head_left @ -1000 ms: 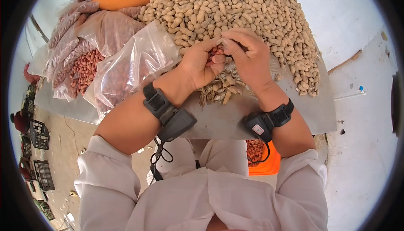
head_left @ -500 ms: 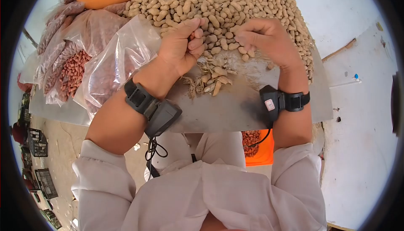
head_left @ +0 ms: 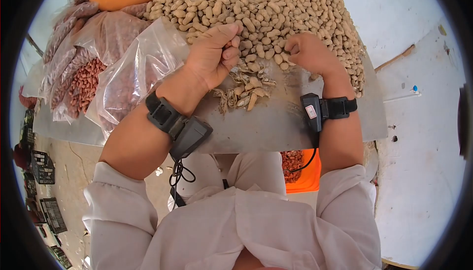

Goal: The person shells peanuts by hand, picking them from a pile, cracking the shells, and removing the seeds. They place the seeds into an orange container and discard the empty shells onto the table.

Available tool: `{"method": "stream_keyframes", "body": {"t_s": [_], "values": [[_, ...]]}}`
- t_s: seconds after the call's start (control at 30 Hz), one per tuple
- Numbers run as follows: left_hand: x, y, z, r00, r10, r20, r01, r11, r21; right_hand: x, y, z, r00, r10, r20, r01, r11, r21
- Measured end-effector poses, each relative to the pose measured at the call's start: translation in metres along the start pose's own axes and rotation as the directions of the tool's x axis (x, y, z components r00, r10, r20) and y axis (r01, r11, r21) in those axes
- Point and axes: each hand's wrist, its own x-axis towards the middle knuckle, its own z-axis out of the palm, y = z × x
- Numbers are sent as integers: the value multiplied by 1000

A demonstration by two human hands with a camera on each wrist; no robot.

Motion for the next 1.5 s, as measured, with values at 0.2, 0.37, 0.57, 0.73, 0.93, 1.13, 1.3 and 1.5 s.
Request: {"method": "stream_keyframes", "body": {"t_s": [0.2,0.37,0.57,0.73,0.93,1.13,1.3,1.5], "values": [[-3,-4,8,997,66,-38,-59,985,160,-3,-9,-2,973,-40,-228,87,976,198],[-9,-10,15,999,38,-17,-34,982,184,-10,-51,8,880,-86,-467,368,744,558],[-12,-10,18,992,123,-10,-118,972,202,-12,-67,11,790,-280,-546,509,796,327],[-8,-11,14,979,190,66,-200,962,184,-8,-62,23,878,-77,-473,422,595,685],[-10,-9,17,973,224,49,-228,918,324,-5,-59,27,914,-163,-372,388,622,680],[-9,-10,10,972,200,125,-235,867,438,-10,-69,27,944,-153,-291,323,600,732],[-8,-15,8,970,221,101,-242,852,463,-9,-72,34,935,-137,-327,331,669,666],[-6,-10,8,985,165,46,-169,895,413,-11,-76,30,978,-27,-208,192,517,835]]}}
